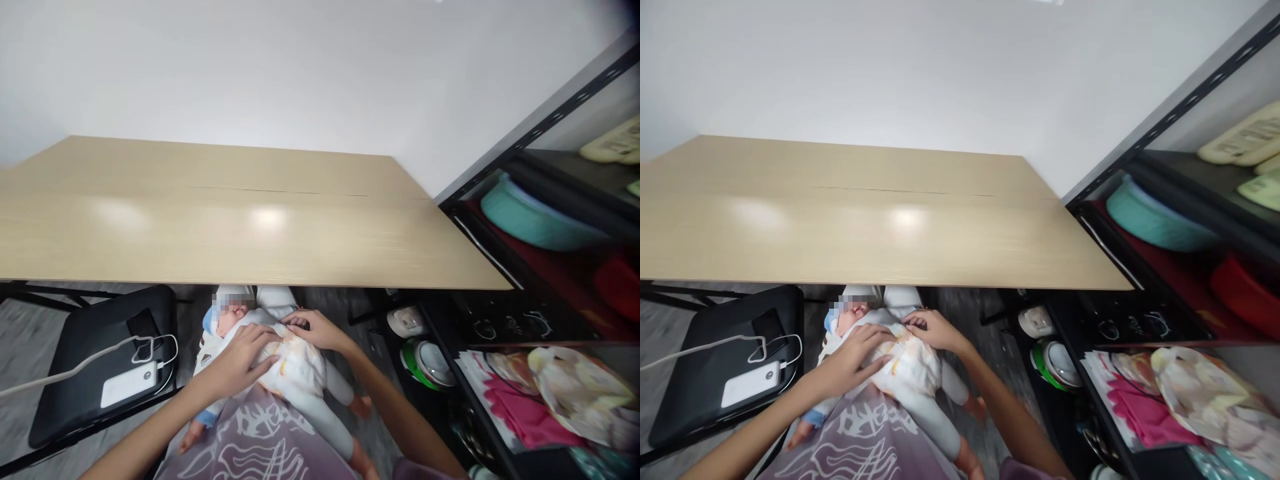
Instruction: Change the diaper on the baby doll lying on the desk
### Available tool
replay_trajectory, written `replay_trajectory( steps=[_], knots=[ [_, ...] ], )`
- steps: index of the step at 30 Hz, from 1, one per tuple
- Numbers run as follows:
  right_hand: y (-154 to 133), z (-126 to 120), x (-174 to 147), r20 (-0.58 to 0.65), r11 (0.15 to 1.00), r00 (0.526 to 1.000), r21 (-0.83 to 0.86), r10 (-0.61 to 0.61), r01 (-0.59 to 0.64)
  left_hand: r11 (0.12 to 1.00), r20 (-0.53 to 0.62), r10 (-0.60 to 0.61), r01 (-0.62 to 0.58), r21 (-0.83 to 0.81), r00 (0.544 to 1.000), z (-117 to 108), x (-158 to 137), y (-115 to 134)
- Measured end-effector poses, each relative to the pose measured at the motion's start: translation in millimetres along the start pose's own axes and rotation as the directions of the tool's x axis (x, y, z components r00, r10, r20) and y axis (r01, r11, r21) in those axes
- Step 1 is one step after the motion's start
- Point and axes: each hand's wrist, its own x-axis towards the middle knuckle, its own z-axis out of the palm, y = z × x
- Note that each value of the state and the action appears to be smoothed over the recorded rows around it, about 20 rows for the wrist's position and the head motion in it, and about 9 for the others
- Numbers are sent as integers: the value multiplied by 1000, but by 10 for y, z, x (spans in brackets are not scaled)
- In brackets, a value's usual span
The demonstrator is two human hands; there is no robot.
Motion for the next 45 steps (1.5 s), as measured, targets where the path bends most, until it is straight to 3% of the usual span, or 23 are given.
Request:
replay_trajectory(
  steps=[6,9,12,15,18,22,26,29,32,34,36,38,39,42,45],
  knots=[
    [309,-28,72,-208,996,976,-41,71,-82,997,50,-34,37,-74,998,132,178,-160],
    [290,-63,55,-253,993,965,-65,76,-95,986,60,-102,109,-128,993,133,229,-161],
    [12,-54,13,-148,993,985,-81,-93,81,975,64,-144,153,-161,988,142,313,-121],
    [-372,5,6,20,956,962,-103,-273,273,974,40,-147,152,-166,988,108,354,-56],
    [-648,25,-5,120,929,948,-194,-296,315,961,39,-172,176,-214,984,-54,243,60],
    [-758,-178,-291,152,940,975,-277,-163,201,896,249,-204,283,-342,947,-422,-149,280],
    [-736,-423,-830,168,988,976,-92,141,-126,851,493,-192,394,-347,849,-587,-315,404],
    [-700,-373,-1064,225,936,914,27,337,-352,906,459,-54,236,-350,887,-354,43,351],
    [-603,-151,-1088,160,949,940,-147,302,-280,986,327,22,33,-162,945,111,682,231],
    [-498,0,-1079,97,928,959,-295,266,-227,997,390,20,-46,57,921,436,1084,167],
    [-383,104,-1115,59,916,961,-322,271,-239,983,539,-32,-70,169,841,702,1363,135],
    [-284,159,-1209,21,927,967,-290,254,-238,971,602,-97,-57,232,792,875,1492,128],
    [-245,173,-1273,-6,933,971,-276,240,-232,967,592,-122,-40,253,797,923,1508,129],
    [-161,203,-1471,-96,926,960,-254,264,-280,964,491,-152,19,265,858,922,1438,124],
    [-68,249,-1583,-143,930,941,-162,308,-329,968,396,-151,56,243,906,786,1328,102]
  ],
)
